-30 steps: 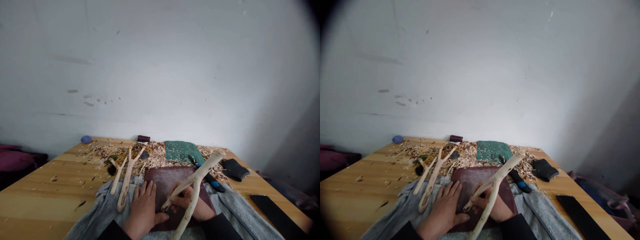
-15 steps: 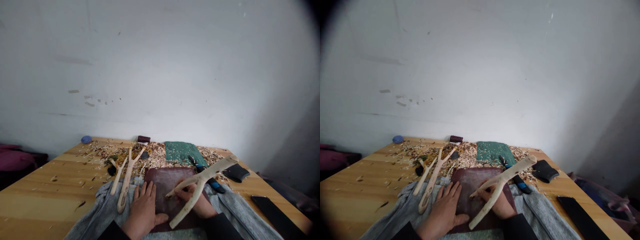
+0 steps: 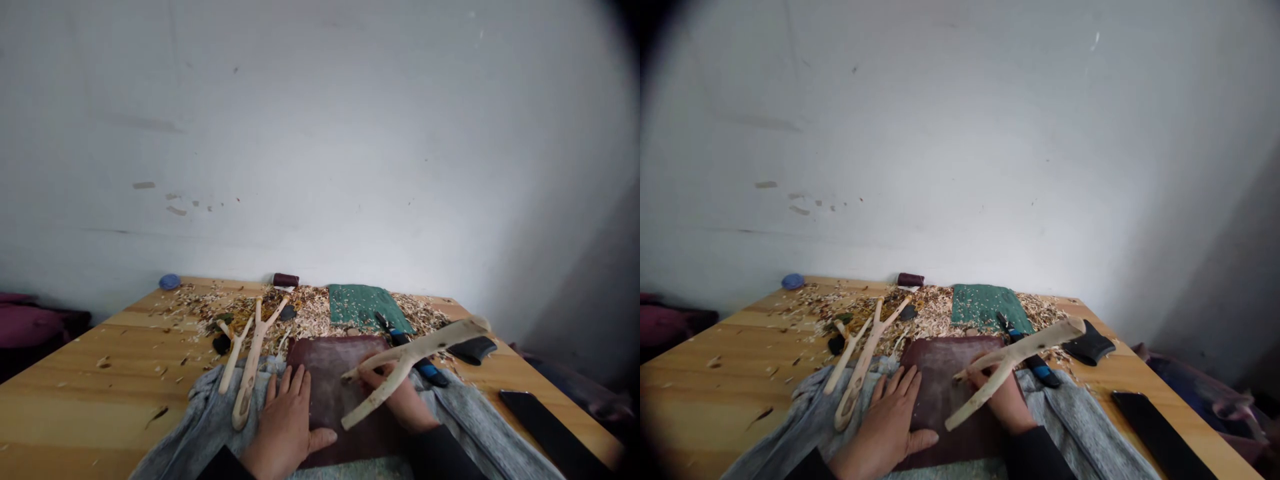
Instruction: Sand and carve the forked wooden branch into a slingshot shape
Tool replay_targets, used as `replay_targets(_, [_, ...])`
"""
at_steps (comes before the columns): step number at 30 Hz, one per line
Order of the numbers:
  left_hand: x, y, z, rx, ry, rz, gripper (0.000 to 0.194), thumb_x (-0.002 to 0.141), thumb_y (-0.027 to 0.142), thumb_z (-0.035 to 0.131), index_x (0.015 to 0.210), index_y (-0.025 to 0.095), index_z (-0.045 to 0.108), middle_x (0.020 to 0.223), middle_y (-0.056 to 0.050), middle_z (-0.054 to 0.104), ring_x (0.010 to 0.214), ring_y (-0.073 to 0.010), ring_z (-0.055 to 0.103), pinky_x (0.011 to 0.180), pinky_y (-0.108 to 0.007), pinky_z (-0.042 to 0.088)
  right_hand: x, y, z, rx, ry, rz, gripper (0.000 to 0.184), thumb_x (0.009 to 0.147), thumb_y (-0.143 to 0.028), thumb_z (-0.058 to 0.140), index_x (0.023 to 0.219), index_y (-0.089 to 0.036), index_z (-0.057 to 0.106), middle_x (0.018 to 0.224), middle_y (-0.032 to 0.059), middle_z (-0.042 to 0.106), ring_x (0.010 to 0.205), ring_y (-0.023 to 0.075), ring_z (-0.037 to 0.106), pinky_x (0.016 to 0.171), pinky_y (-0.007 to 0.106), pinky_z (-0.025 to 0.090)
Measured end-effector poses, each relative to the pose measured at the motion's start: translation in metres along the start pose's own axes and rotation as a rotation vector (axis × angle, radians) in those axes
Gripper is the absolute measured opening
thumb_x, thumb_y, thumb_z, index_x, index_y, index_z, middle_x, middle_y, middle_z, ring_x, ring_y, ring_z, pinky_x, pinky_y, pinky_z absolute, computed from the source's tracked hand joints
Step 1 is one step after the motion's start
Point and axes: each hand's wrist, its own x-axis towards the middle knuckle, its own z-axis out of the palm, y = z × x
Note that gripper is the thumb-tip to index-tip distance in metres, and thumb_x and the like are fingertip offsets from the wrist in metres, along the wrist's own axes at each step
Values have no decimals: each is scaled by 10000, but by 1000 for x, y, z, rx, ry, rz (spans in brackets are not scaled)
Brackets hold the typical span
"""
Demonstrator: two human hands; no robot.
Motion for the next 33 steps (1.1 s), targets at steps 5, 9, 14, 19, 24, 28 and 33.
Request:
replay_targets(5, [-1, 0, -1, 7, 4, 10, 912, 745, 615, 541, 1450, 67, 352, 1532, -172, 258, 1419, -381, 182, 1145, -566, 106, -17, -16, 18, 132, -366, 10, 292, 734, -451, 723, 819, -203, 594, 701, 19, 654, 614, 165, 602, 573, 287, 472])
replay_targets(9, [-4, 3, -7, 8, 3, 2, 885, 757, 580, 546, 1446, 58, 357, 1527, -174, 276, 1419, -375, 186, 1149, -548, 125, -13, -13, 16, 110, -259, 26, 301, 732, -464, 721, 816, -191, 628, 690, 27, 655, 600, 175, 603, 567, 297, 474])
replay_targets(14, [-4, 5, -9, 24, -13, -6, 859, 778, 571, 526, 1451, 67, 349, 1526, -178, 272, 1412, -385, 209, 1140, -569, 137, 3, 1, 0, 35, 34, -29, 269, 737, -451, 714, 774, -208, 606, 683, 13, 631, 620, 182, 571, 569, 304, 459])
replay_targets(19, [-3, 3, -7, 13, -1, 6, 874, 773, 587, 539, 1443, 55, 361, 1523, -183, 279, 1411, -385, 208, 1144, -563, 133, -6, -3, 5, 92, -105, 31, 279, 746, -448, 716, 809, -200, 603, 678, 17, 651, 606, 174, 589, 563, 293, 459])
replay_targets(24, [-4, 3, -7, 11, -4, 4, 892, 759, 593, 554, 1447, 61, 354, 1525, -175, 281, 1416, -383, 192, 1142, -565, 131, -18, -11, 19, 190, -430, 73, 282, 738, -420, 738, 848, -187, 625, 722, 30, 674, 638, 164, 618, 607, 287, 485])
replay_targets(28, [-3, 2, -5, 18, 4, 7, 873, 772, 579, 532, 1445, 52, 354, 1523, -180, 284, 1414, -385, 198, 1138, -576, 122, -9, -6, 12, 135, -181, 80, 323, 709, -460, 735, 818, -180, 618, 675, 29, 655, 600, 179, 605, 560, 297, 477])
replay_targets(33, [-2, 3, -7, 15, -22, 2, 869, 778, 563, 531, 1449, 46, 338, 1530, -177, 260, 1413, -388, 201, 1134, -582, 131, 3, -5, -5, 48, 151, -22, 291, 704, -462, 716, 730, -205, 580, 675, 15, 599, 593, 169, 546, 522, 287, 434])
